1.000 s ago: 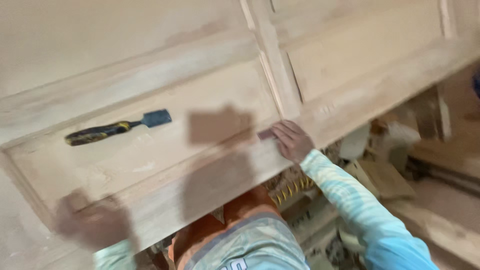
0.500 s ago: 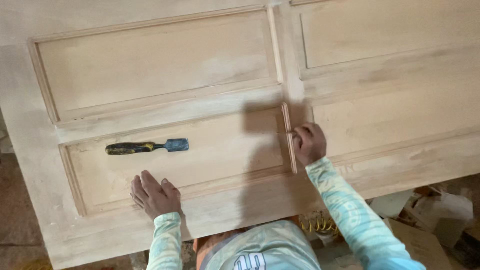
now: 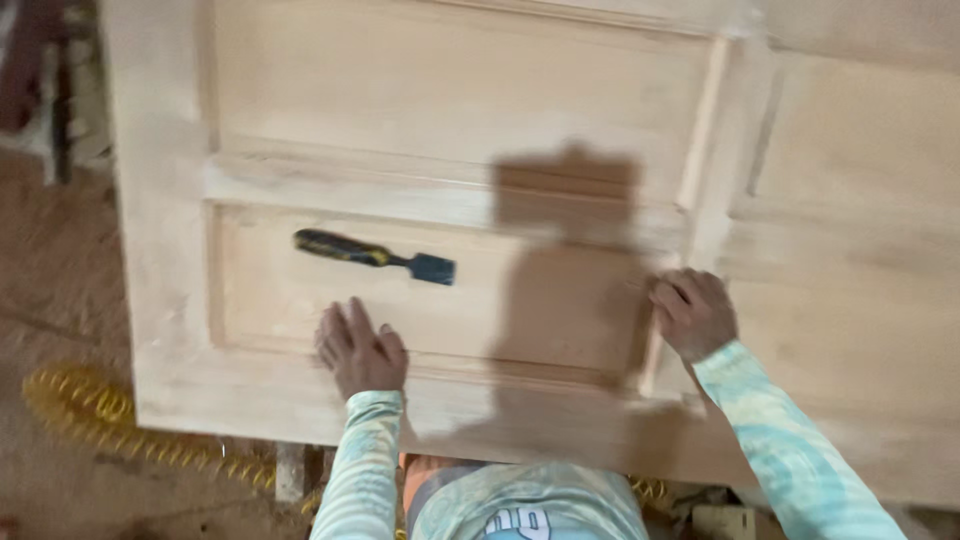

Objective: The person uses a scraper to remove material from the grooves and edges of a wooden door panel. They alternate between scraping and wiping the surface with their hand to clear away debris.

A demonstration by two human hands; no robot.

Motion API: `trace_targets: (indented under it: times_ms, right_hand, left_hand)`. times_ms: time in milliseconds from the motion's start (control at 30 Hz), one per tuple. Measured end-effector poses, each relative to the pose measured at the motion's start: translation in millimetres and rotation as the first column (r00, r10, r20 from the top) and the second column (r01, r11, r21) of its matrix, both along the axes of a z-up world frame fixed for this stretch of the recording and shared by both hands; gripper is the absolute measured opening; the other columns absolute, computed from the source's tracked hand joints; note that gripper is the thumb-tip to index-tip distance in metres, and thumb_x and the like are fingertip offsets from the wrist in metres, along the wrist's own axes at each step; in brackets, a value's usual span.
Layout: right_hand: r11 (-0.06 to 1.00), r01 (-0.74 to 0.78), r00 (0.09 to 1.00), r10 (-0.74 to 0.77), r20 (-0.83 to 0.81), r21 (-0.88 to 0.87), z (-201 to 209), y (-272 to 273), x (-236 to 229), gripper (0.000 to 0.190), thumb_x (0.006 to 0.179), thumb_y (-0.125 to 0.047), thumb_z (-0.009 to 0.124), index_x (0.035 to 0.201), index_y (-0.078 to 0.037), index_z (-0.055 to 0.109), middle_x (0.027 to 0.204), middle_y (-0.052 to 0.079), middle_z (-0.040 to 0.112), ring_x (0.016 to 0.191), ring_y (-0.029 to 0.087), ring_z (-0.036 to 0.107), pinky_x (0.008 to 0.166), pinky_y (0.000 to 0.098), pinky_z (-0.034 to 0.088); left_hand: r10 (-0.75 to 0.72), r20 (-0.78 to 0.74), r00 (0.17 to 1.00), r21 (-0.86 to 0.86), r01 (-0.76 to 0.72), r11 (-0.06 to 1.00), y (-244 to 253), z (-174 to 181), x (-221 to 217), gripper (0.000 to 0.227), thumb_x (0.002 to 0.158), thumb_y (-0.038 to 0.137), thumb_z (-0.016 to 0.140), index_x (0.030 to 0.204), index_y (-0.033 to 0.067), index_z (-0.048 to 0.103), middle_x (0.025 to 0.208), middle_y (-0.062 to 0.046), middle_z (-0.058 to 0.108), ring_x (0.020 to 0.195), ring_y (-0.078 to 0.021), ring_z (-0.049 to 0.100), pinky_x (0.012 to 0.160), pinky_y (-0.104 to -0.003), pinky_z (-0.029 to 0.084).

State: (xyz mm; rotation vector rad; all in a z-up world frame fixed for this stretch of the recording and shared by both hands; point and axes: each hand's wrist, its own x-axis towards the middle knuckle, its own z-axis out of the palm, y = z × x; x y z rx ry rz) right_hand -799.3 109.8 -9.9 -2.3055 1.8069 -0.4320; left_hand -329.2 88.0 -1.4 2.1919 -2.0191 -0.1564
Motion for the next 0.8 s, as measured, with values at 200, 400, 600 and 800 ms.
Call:
trace_targets:
  times_ms: [200, 400, 600, 800]
  right_hand:
    - [0.990, 0.136, 0.991, -0.135, 0.026, -0.042, -5, -53, 25, 0.027, 0.087, -0.026, 0.086, 0.100, -0.010, 0.068, 0.103, 0.012, 0.062, 0.105, 0.038, 0.059, 0.095, 0.0535, 0.047]
    - [0.997, -0.072, 0.995, 0.073, 0.062, -0.025, -20, -101, 48, 0.058, 0.087, -0.021, 0.080, 0.139, -0.004, 0.059, 0.161, 0.025, 0.045, 0.151, 0.047, 0.044, 0.127, 0.0581, 0.036]
    - [0.979, -0.184, 0.976, 0.192, 0.100, -0.091, -12, -128, 108, 0.059, 0.087, -0.025, 0.082, 0.138, -0.003, 0.061, 0.160, 0.024, 0.046, 0.149, 0.047, 0.045, 0.126, 0.0541, 0.039]
    - [0.972, -0.175, 0.977, 0.191, 0.093, -0.159, -21, -145, 139, 0.046, 0.079, -0.029, 0.085, 0.108, -0.002, 0.063, 0.142, 0.023, 0.053, 0.133, 0.044, 0.052, 0.113, 0.0546, 0.045]
  left_hand:
    - [-0.011, 0.004, 1.000, 0.024, 0.011, 1.000, -3, 8, 5, 0.061, 0.098, 0.031, 0.052, 0.152, 0.0024, 0.049, 0.153, -0.033, 0.043, 0.145, -0.0489, 0.037, 0.121, -0.063, 0.026]
    - [0.041, -0.058, 0.997, -0.015, -0.042, 0.999, -2, 12, 9, 0.060, 0.095, 0.032, 0.056, 0.148, 0.0054, 0.051, 0.151, -0.026, 0.046, 0.144, -0.0440, 0.040, 0.122, -0.061, 0.027]
    - [0.039, -0.072, 0.997, 0.007, -0.039, 0.999, -1, 18, 16, 0.060, 0.094, 0.031, 0.057, 0.148, 0.0058, 0.050, 0.151, -0.025, 0.045, 0.144, -0.0442, 0.040, 0.122, -0.061, 0.025]
    - [0.067, -0.299, 0.952, -0.020, -0.076, 0.997, -29, 19, 22, 0.067, 0.093, 0.029, 0.061, 0.152, 0.0033, 0.045, 0.150, -0.024, 0.043, 0.139, -0.0458, 0.039, 0.119, -0.059, 0.026]
